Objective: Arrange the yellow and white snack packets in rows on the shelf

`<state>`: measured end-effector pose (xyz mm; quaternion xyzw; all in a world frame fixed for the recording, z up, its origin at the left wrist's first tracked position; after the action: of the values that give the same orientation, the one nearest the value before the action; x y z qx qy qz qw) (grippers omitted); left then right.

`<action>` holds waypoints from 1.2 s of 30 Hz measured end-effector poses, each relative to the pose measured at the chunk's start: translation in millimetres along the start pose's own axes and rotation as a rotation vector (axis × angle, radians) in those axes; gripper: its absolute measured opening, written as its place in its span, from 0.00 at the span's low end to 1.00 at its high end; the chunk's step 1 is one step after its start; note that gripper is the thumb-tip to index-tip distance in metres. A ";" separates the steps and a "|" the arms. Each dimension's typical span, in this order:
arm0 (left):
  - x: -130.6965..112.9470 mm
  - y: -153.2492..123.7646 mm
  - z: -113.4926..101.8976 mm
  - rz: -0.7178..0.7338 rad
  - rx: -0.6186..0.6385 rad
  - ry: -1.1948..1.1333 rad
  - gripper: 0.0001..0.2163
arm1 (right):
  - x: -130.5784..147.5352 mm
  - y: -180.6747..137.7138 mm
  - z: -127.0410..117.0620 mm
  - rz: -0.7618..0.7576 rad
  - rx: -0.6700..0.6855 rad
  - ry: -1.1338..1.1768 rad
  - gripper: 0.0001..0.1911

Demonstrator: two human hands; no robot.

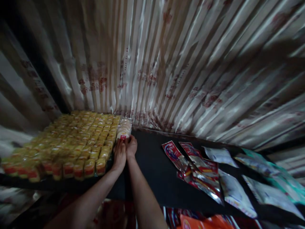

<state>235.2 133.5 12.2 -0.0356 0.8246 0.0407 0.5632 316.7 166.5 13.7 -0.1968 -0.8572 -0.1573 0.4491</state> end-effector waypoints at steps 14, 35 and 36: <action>-4.5 -2.1 1.2 0.054 -0.047 0.107 0.20 | -10.0 -1.6 3.5 -0.038 0.026 0.138 0.22; 52.6 -213.2 -117.0 0.013 0.181 -0.073 0.14 | -24.2 -279.3 -31.3 0.059 0.170 0.218 0.15; 68.5 -220.3 -120.8 -0.067 0.203 -0.025 0.13 | -34.0 -291.7 -24.0 0.095 0.209 0.176 0.16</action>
<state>121.6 -99.4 -13.8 -0.0052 0.8157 -0.0614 0.5752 211.7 -105.6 -28.5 -0.1749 -0.8160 -0.0622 0.5475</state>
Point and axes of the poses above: each hand's wrist, its own y-axis towards the middle knuckle, its own z-axis out of the palm, x = y × z, the point moved 3 cm from there along y, towards the middle knuckle, and after that the axes turned 3 degrees about x, right-handed, at the moved point
